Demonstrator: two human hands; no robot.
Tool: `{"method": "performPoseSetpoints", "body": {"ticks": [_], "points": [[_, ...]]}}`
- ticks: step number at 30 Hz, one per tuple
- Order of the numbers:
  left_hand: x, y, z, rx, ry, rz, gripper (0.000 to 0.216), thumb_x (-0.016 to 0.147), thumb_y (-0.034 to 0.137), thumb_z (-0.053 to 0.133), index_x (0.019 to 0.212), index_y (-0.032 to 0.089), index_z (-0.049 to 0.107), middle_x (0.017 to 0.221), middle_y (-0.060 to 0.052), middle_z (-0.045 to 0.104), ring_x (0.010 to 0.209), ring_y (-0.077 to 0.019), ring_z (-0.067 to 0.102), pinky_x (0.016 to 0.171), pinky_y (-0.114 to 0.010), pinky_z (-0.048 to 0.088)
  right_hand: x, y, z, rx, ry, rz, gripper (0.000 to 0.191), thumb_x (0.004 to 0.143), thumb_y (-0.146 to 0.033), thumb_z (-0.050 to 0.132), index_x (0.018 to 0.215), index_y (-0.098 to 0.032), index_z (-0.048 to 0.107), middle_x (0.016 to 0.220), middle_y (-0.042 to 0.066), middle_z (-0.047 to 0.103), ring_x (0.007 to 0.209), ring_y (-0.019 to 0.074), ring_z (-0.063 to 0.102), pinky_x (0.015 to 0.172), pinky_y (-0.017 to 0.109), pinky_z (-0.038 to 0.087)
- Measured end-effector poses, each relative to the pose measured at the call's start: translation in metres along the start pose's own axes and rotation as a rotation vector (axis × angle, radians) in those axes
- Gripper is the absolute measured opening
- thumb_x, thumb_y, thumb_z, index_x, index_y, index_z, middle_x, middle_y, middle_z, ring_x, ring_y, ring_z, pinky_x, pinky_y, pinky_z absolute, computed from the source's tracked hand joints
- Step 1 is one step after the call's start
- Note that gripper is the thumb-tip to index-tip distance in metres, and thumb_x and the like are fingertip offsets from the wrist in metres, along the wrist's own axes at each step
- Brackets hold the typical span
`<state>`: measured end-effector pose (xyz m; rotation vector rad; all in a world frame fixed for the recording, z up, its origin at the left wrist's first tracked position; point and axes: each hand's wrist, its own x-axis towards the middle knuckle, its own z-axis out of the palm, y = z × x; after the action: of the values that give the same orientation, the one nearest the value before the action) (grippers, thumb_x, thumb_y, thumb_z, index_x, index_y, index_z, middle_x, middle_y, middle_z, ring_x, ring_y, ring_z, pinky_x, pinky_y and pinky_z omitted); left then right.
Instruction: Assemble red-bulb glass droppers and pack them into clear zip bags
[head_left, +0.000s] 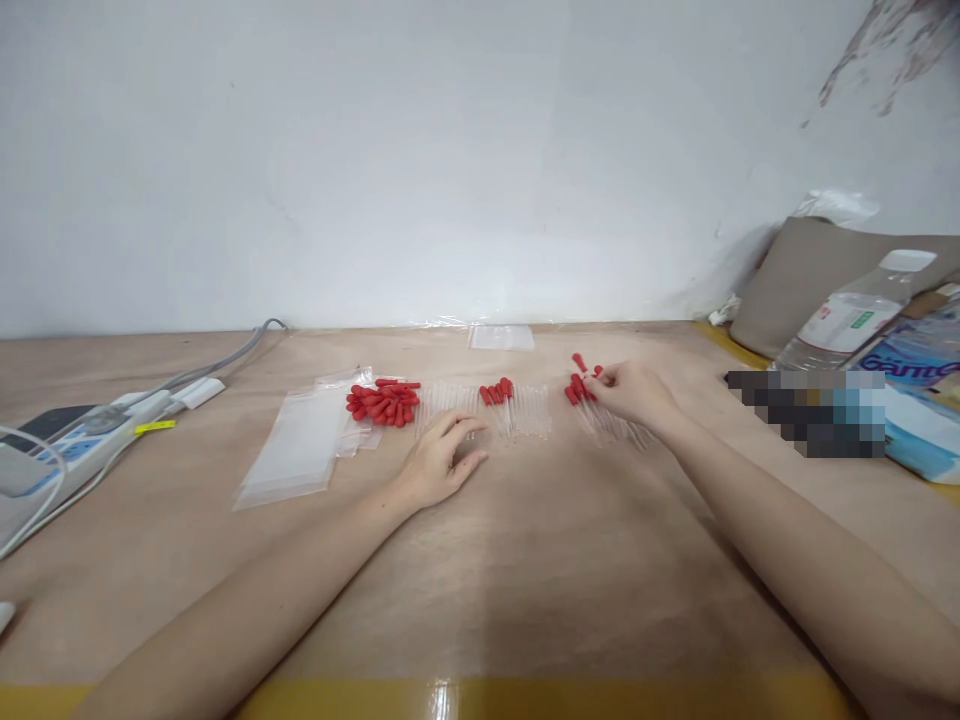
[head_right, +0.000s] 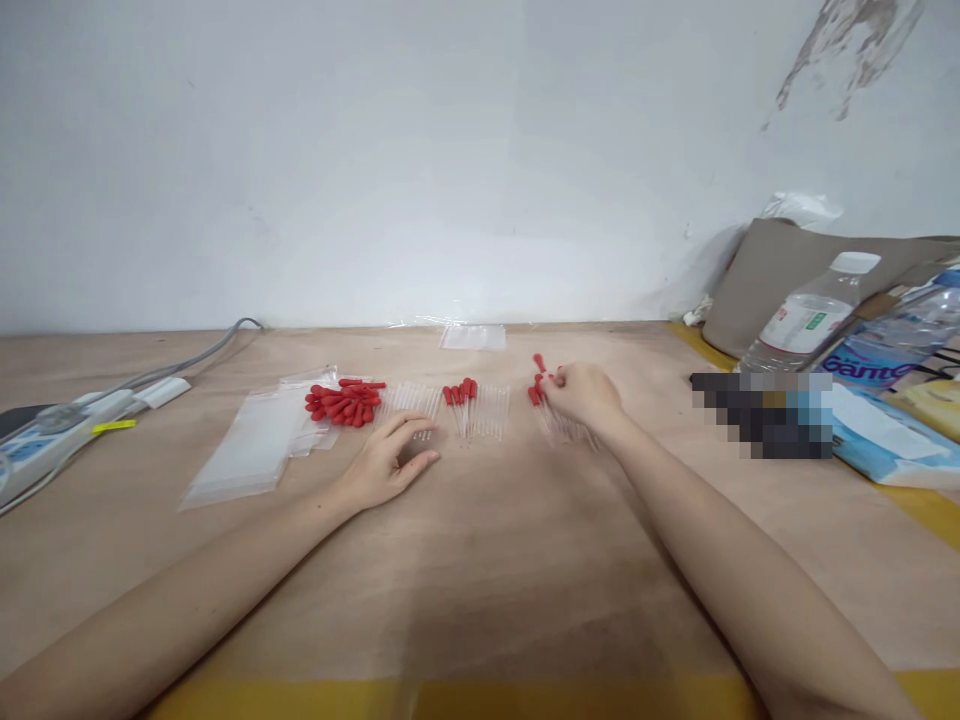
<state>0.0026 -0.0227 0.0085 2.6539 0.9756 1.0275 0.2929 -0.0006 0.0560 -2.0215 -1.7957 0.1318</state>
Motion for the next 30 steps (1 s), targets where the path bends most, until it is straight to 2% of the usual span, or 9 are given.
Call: {"method": "performPoseSetpoints", "body": {"ticks": [5,10,14,22,26,30], "points": [[0.001,0.001,0.000,-0.010,-0.039,-0.028,0.025,0.081,0.025,0.051,0.106,0.020,0.054,0.105,-0.008,0.052,0.092,-0.0192,0.052,0.075,-0.031,0.047,0.008,0.019,0.000,-0.149,-0.029,0.128,0.030,0.073,-0.040,0.044,0.056,-0.019,0.057,0.064,0.008,0.060,0.061,0.0195,0.055,0.049,0.026,0.032],[0.001,0.000,0.000,-0.019,-0.049,-0.030,0.022,0.081,0.024,0.051,0.103,0.020,0.055,0.104,-0.008,0.052,0.093,-0.0195,0.051,0.074,-0.031,0.047,0.007,0.014,0.005,-0.214,-0.115,0.100,0.029,0.072,-0.038,0.045,0.055,-0.018,0.057,0.068,0.009,0.062,0.063,0.0197,0.057,0.050,0.027,0.033],[0.001,0.000,0.001,-0.017,-0.072,-0.031,0.020,0.081,0.024,0.051,0.101,0.020,0.056,0.105,-0.008,0.051,0.095,-0.0194,0.051,0.075,-0.031,0.047,0.008,0.013,0.009,-0.105,-0.201,0.040,0.034,0.071,-0.041,0.046,0.046,-0.019,0.052,0.060,0.005,0.059,0.061,0.0166,0.054,0.050,0.025,0.034],[0.001,0.000,0.002,0.001,-0.042,-0.027,0.017,0.081,0.024,0.051,0.096,0.021,0.059,0.104,-0.007,0.052,0.093,-0.0191,0.052,0.076,-0.032,0.046,0.005,0.011,0.006,-0.164,-0.203,0.080,0.038,0.071,-0.048,0.046,0.046,-0.020,0.050,0.060,0.005,0.058,0.059,0.0175,0.053,0.049,0.027,0.032],[0.002,-0.001,0.002,0.127,0.076,-0.042,0.015,0.080,0.026,0.053,0.092,0.020,0.061,0.101,-0.007,0.054,0.095,-0.0206,0.050,0.084,-0.036,0.039,0.004,0.011,0.005,-0.235,-0.121,0.062,0.040,0.072,-0.053,0.044,0.051,-0.019,0.052,0.064,0.007,0.060,0.061,0.0193,0.054,0.049,0.027,0.030],[0.009,-0.012,-0.010,0.324,0.191,-0.160,0.016,0.079,0.030,0.054,0.090,0.020,0.062,0.098,-0.007,0.056,0.096,-0.0238,0.048,0.083,-0.039,0.034,-0.004,-0.002,0.016,-0.162,0.029,-0.015,0.036,0.075,-0.050,0.044,0.060,-0.020,0.057,0.069,0.005,0.063,0.065,0.0188,0.056,0.052,0.026,0.031]]}}
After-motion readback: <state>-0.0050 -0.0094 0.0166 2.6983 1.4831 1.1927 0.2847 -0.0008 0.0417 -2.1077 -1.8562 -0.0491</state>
